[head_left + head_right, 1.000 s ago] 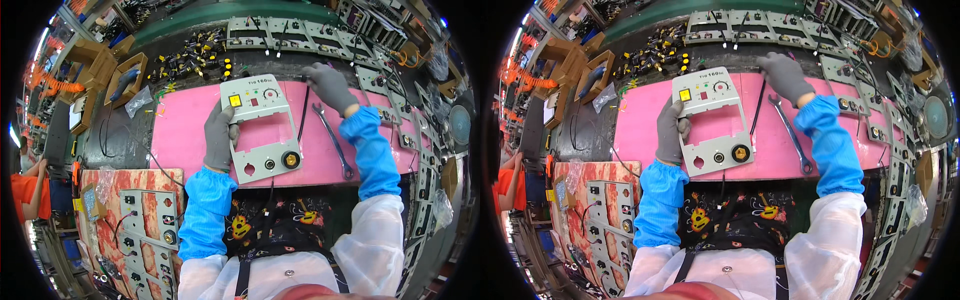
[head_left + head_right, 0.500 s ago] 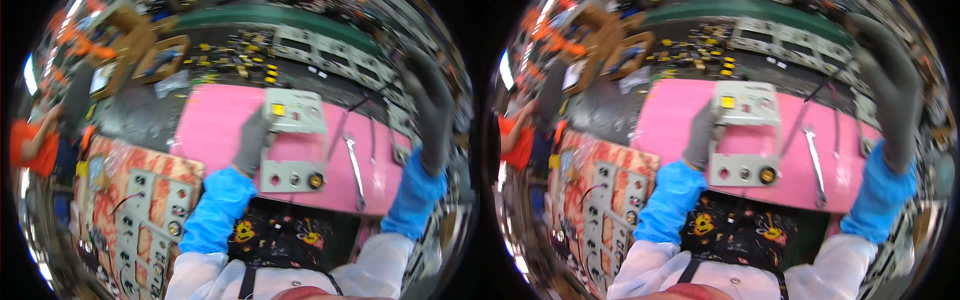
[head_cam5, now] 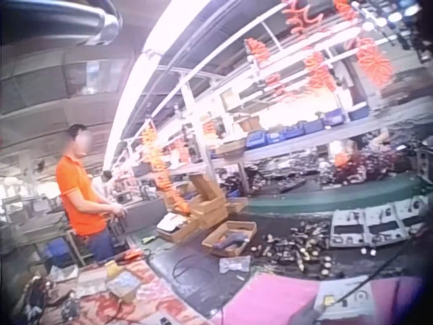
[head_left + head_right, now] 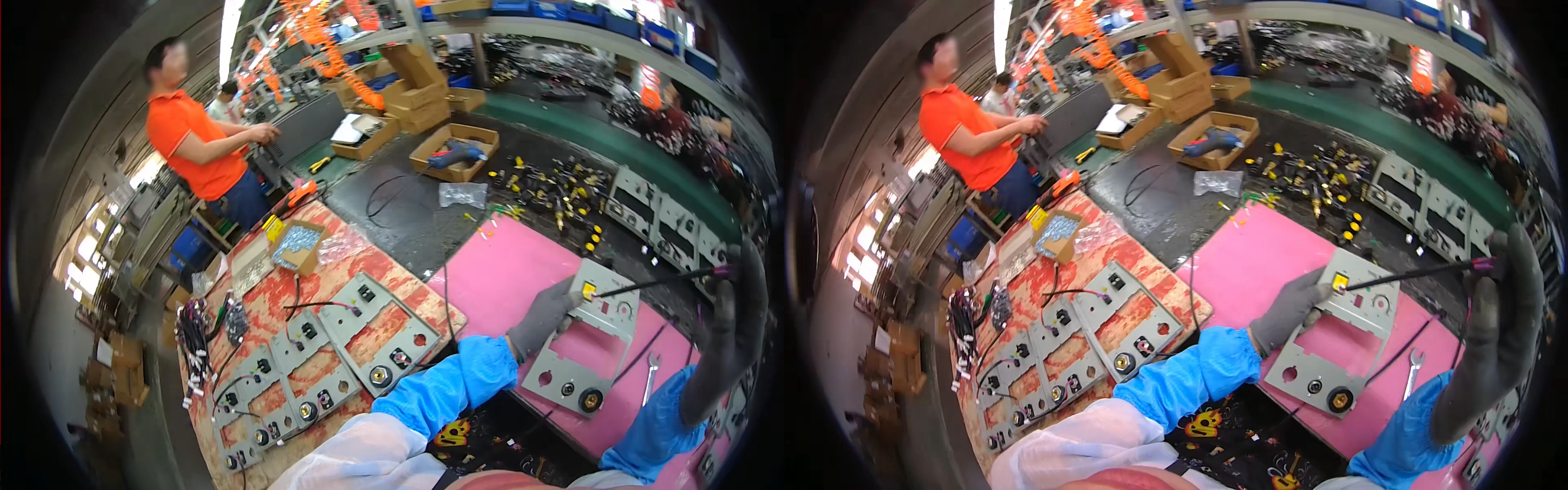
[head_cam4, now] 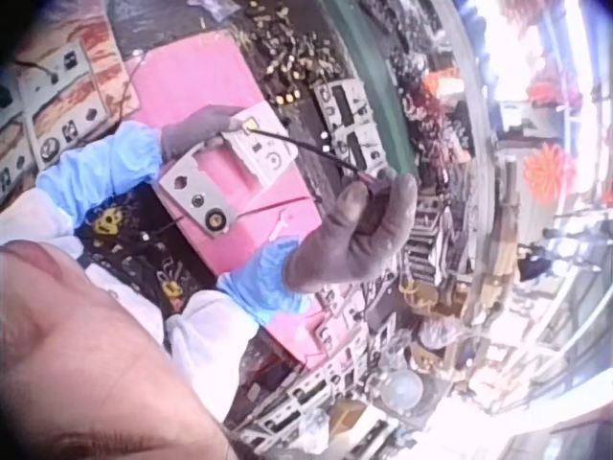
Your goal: The person assembles and wires components onto an electronic control panel, attaching switches and dials with a wrench and screwdriver.
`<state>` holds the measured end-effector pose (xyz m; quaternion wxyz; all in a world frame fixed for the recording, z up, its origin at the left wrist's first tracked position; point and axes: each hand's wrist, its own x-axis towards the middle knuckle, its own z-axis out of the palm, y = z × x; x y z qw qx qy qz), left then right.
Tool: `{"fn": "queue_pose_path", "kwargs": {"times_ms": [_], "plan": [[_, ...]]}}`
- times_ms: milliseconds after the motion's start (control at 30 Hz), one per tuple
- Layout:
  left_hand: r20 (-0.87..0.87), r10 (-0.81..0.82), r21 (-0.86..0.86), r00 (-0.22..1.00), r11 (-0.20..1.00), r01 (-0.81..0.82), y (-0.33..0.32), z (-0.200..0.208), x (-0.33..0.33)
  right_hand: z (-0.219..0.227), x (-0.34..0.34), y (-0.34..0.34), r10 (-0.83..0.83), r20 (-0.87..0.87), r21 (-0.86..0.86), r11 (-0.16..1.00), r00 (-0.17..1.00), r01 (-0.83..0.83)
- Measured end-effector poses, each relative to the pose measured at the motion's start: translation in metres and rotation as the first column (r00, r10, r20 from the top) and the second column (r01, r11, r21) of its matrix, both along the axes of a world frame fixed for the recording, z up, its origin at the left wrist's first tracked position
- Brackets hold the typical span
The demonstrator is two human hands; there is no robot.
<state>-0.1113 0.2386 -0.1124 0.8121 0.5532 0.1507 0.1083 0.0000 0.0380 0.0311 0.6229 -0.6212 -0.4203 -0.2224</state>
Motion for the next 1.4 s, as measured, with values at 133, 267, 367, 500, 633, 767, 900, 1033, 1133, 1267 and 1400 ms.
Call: {"fn": "queue_pose_path", "kwargs": {"times_ms": [133, 267, 367, 500, 633, 767, 900, 1033, 1133, 1267, 1400], "plan": [[0.0, 0.068, -0.039, 0.998, 0.997, -0.068, -0.007, -0.006, 0.027, 0.014, 0.004, -0.005, 0.014, 0.013, 0.079, 0.997, 1.0, -0.015], [-0.047, 0.125, -0.031, 0.991, 0.991, -0.126, 0.011, 0.007, 0.014, 0.013, 0.022, 0.008, -0.033, 0.211, -0.03, 0.999, 0.977, 0.04], [0.085, -0.028, 0.028, 0.996, 0.999, 0.025, 0.004, 0.008, 0.031, 0.008, 0.081, 0.013, 0.269, 0.342, 0.042, 0.953, 0.9, -0.301], [-0.005, 0.01, -0.009, 1.0, 1.0, -0.01, 0.006, -0.007, 0.021, -0.001, 0.044, 0.029, 0.232, 0.142, 0.198, 0.946, 0.962, -0.258], [0.013, 0.024, -0.028, 1.0, 0.999, -0.023, 0.0, 0.003, 0.012, 0.003, 0.037, 0.033, 0.179, 0.175, 0.229, 0.949, 0.968, -0.217], [0.029, 0.018, 0.02, 0.999, 1.0, -0.019, -0.001, 0.004, 0.016, 0.01, 0.03, 0.028, 0.286, 0.031, 0.251, 0.925, 0.958, -0.285], [-0.005, 0.042, 0.007, 0.999, 0.999, -0.042, -0.001, 0.01, 0.015, 0.009, 0.044, 0.03, 0.131, -0.124, 0.235, 0.967, 0.984, -0.099], [-0.01, 0.028, 0.023, 1.0, 0.999, -0.028, 0.002, 0.004, 0.015, 0.01, 0.049, 0.029, 0.04, -0.156, 0.187, 0.982, 0.987, -0.01], [0.019, 0.033, 0.023, 0.999, 0.999, -0.033, -0.001, 0.005, 0.016, 0.006, 0.055, 0.029, 0.007, -0.229, 0.197, 0.98, 0.974, 0.039], [-0.001, 0.04, 0.011, 0.999, 0.999, -0.04, 0.003, 0.004, 0.013, 0.002, 0.062, 0.029, 0.084, -0.229, 0.192, 0.981, 0.97, -0.04], [0.051, 0.001, -0.019, 0.999, 1.0, 0.0, -0.002, 0.009, 0.024, 0.004, 0.088, 0.002, -0.078, -0.158, -0.062, 0.996, 0.984, 0.069]]}}
